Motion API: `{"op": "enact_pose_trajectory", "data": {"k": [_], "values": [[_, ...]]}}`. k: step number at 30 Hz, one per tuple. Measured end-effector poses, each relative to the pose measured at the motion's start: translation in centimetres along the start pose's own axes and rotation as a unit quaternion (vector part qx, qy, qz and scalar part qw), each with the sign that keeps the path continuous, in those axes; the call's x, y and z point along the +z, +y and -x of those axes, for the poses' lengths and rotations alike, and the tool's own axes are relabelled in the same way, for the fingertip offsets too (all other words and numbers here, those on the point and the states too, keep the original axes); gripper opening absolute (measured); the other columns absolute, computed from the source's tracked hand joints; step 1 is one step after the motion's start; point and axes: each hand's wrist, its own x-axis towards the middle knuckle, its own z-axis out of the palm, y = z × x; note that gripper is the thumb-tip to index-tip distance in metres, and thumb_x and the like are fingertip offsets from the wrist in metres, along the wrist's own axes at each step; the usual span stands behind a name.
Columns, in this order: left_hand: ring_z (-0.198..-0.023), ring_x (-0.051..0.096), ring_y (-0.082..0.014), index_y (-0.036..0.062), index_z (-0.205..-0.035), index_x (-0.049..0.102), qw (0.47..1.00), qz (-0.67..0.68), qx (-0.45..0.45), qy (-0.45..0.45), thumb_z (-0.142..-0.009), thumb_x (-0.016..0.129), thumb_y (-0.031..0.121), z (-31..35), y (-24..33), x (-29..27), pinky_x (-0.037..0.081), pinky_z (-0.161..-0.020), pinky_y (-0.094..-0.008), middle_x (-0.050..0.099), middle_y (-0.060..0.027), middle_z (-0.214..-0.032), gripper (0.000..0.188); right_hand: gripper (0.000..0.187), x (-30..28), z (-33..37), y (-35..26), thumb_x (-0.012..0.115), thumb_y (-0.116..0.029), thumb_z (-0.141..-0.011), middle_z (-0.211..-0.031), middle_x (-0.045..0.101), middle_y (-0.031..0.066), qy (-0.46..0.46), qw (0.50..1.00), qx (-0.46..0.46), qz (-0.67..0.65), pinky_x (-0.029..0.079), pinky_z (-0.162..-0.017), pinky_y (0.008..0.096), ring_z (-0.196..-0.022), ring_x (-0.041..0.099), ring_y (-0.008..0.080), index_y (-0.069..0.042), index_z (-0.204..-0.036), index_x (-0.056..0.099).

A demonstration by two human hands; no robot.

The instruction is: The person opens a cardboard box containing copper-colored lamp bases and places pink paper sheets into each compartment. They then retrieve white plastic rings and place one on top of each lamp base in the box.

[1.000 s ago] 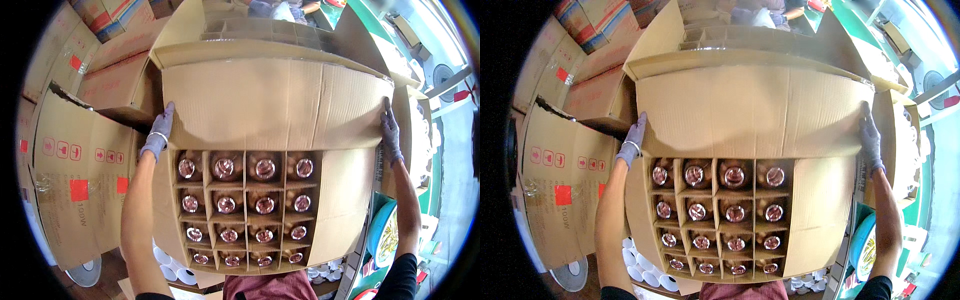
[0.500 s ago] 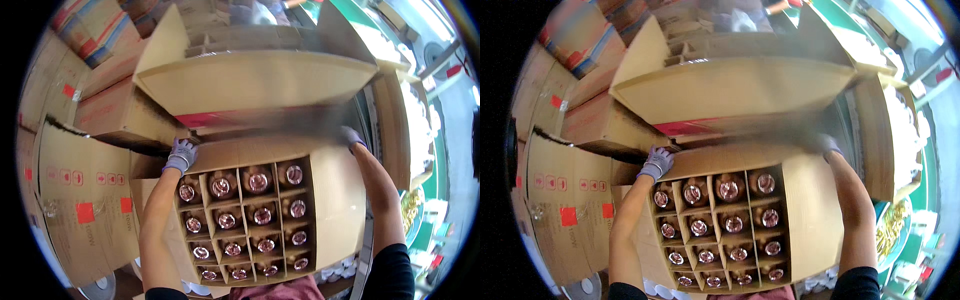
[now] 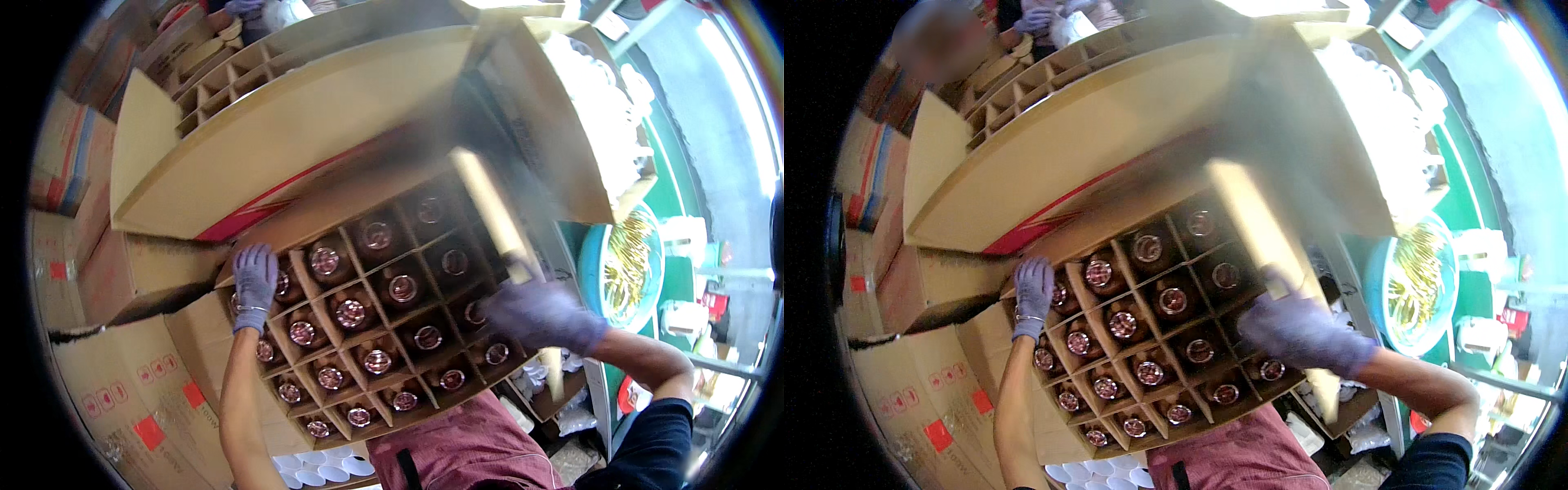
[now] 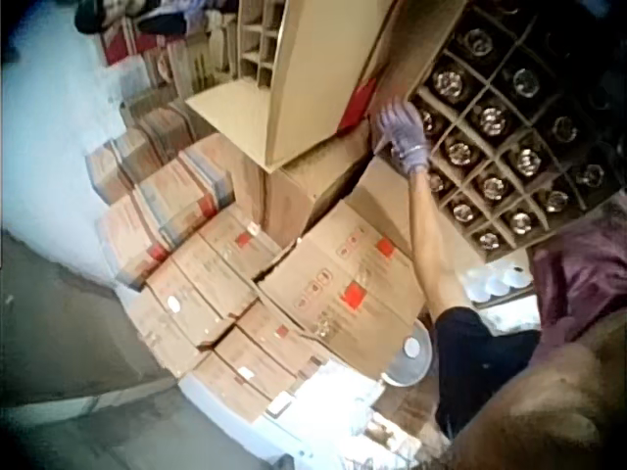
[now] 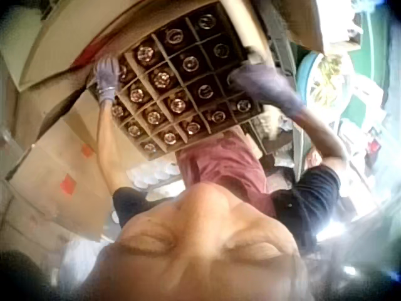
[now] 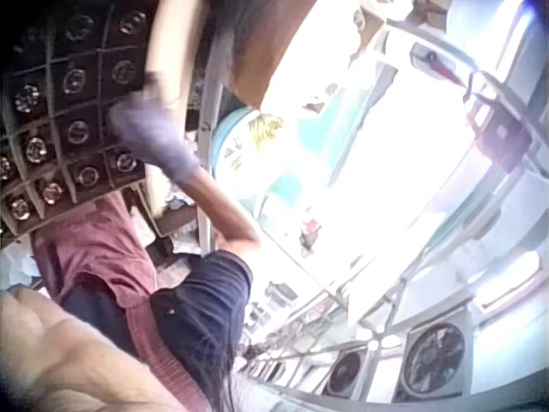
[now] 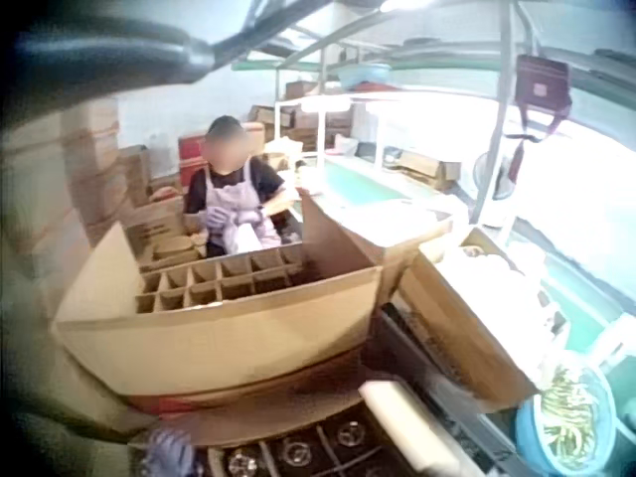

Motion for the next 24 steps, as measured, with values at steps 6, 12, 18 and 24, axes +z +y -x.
{"op": "enact_pose_trajectory", "data": {"k": [6,12,18,24], "values": [[-0.113,0.052,-0.0316,0.0065,-0.111,0.062,0.973,0.198,0.117,0.033,-0.088,0.055,0.028,-17.2,19.8,3.2,0.036,-0.100,-0.0476,0.060,-0.0145,-0.116,0.032,0.030,-4.1,11.9,15.2,0.061,-0.016,-0.082,-0.119,0.054,0.0091,0.205,0.914,0.158,0.314,0.039,-0.098,0.0565,-0.113,0.051,0.0302,-0.009,-0.112,0.060],[-0.104,0.062,-0.0374,0.0018,-0.112,0.062,0.931,0.116,-0.062,-0.341,-0.081,0.064,0.031,-27.2,30.3,8.9,0.049,-0.091,-0.0440,0.065,-0.0233,-0.110,0.042,0.044,9.0,18.2,10.1,0.058,-0.016,-0.086,-0.148,0.029,0.0278,0.386,0.828,0.370,0.169,0.023,-0.111,0.0591,-0.136,0.030,0.0459,-0.015,-0.130,0.055],[-0.101,0.064,-0.0361,0.0041,-0.097,0.072,0.943,0.087,-0.069,-0.312,-0.082,0.061,0.029,-28.3,29.6,13.0,0.051,-0.087,-0.0440,0.066,-0.0218,-0.106,0.031,0.052,13.2,19.0,3.4,0.054,-0.005,-0.088,-0.156,0.012,0.0237,0.417,0.799,0.425,0.085,0.015,-0.114,0.0546,-0.143,0.014,0.0452,-0.018,-0.138,0.049],[-0.096,0.064,-0.0382,0.0098,-0.101,0.069,0.938,0.071,0.068,-0.332,-0.085,0.056,0.028,-26.9,28.3,13.8,0.051,-0.083,-0.0474,0.066,-0.0218,-0.099,0.028,0.049,17.8,18.0,5.8,0.048,-0.008,-0.095,-0.160,0.006,0.0153,0.550,0.655,0.507,-0.102,0.009,-0.117,0.0419,-0.147,0.006,0.0316,-0.014,-0.144,0.043]]}}
